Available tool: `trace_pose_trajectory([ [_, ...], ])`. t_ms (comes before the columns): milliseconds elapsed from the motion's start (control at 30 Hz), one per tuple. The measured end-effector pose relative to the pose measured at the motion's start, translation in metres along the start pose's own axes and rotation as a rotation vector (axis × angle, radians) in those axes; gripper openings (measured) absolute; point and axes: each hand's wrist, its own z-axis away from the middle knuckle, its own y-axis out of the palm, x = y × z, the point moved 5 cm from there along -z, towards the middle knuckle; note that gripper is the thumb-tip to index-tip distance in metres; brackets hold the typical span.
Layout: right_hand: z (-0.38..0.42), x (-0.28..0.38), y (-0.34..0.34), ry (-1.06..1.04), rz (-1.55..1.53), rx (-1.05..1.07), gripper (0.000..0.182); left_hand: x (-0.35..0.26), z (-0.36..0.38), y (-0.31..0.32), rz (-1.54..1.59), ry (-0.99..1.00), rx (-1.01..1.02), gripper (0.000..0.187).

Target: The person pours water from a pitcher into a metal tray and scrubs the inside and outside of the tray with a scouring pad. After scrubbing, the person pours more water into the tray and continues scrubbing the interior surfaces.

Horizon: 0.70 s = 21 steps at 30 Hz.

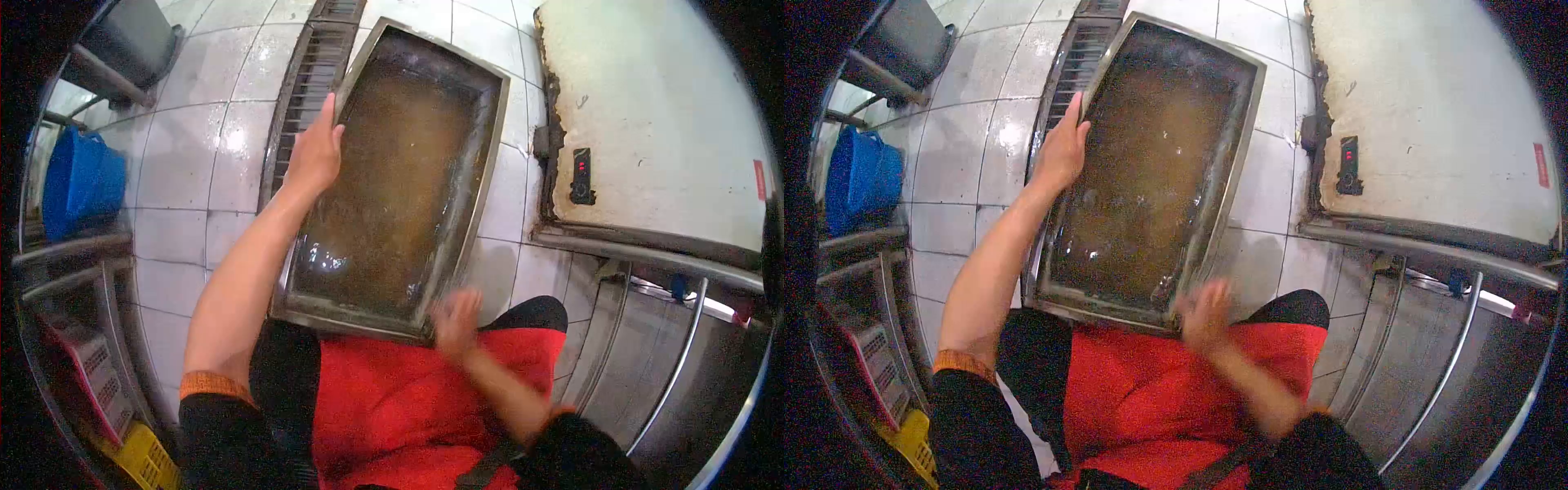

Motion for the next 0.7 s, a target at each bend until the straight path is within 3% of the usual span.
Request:
trace_pose_trajectory([
  [100,0.044,0.038,-0.014,-0.278,0.161,0.106,0.035,-0.007,-0.002,0.0,0.056,-0.01,0.037,0.054],
  [167,0.03,0.021,-0.014,-0.236,0.045,-0.025,0.031,-0.001,-0.006,0.001,0.042,0.029,-0.024,0.056],
  [200,0.022,0.017,-0.01,-0.221,-0.021,-0.088,0.029,-0.001,-0.005,0.0,0.026,-0.048,0.042,0.058],
  [300,0.036,0.064,-0.02,-0.448,0.165,0.029,0.026,0.016,-0.011,0.009,0.072,0.051,-0.02,0.058],
  [367,0.014,0.092,-0.001,-0.598,0.226,0.38,0.02,0.003,-0.006,0.002,0.123,-0.016,0.081,0.057],
  [433,-0.015,0.162,0.008,-0.865,0.037,0.183,0.018,0.008,-0.008,0.006,0.144,-0.005,0.1,0.058],
  [500,-0.028,0.216,0.04,-1.059,0.053,0.182,0.018,0.014,-0.009,0.005,0.138,-0.027,0.103,0.058],
  [567,-0.023,0.214,0.035,-1.069,0.169,0.279,0.019,0.022,-0.01,0.003,0.084,-0.069,0.125,0.059],
  [700,-0.013,0.159,0.018,-1.063,0.239,0.486,0.023,0.03,-0.012,0.023,0.127,0.051,-0.019,0.06],
])
